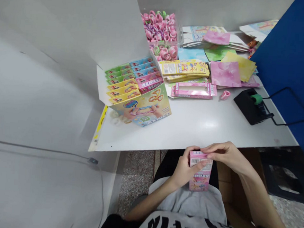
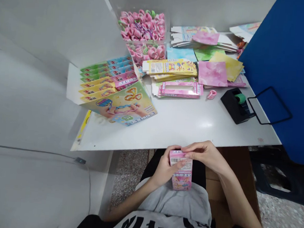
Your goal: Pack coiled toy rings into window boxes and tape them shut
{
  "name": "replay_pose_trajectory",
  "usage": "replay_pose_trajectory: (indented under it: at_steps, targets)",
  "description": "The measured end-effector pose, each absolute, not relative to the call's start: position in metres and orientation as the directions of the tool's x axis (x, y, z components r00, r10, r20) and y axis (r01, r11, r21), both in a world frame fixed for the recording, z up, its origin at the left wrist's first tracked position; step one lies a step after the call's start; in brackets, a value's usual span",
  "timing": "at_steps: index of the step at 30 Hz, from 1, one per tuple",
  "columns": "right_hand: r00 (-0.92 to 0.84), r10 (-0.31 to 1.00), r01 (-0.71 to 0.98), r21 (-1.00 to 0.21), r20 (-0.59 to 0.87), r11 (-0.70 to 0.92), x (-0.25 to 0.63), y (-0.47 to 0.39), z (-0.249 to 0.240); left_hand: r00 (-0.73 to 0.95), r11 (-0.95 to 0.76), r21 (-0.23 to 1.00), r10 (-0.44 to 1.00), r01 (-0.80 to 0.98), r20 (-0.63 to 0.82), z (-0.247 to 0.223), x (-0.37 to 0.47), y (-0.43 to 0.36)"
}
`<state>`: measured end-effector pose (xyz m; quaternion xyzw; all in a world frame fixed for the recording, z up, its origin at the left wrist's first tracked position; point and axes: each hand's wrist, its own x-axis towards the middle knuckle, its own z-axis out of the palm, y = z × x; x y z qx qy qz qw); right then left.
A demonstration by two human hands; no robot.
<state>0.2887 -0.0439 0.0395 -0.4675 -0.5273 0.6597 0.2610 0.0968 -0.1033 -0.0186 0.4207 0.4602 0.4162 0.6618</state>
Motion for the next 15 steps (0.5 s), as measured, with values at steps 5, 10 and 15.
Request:
replay_pose_trajectory:
  at_steps: [5, 10, 15]
  targets:
    - [-0.463, 0.88, 0.178, -0.984, -0.104, -0.023, 0.289, -0.053, 0.048, 0.097, 0.176, 0.965, 0.982, -0.196, -0.16, -0.025, 0.098, -0.111]
    - [-0.491, 0.87, 0.263, -0.944, 0.045, 0.197, 0.292, -0.063, 0.059, 0.083, 0.023, 0.996, 0.996, -0.085, -0.015, -0.021, 0.095, -0.107]
    - [-0.357, 0.931, 0.239, -0.956, 0.076, 0.17, 0.309, -0.064, 0.064, 0.187, -0.166, 0.986, 0.969, -0.005, 0.164, 0.0, 0.069, -0.111]
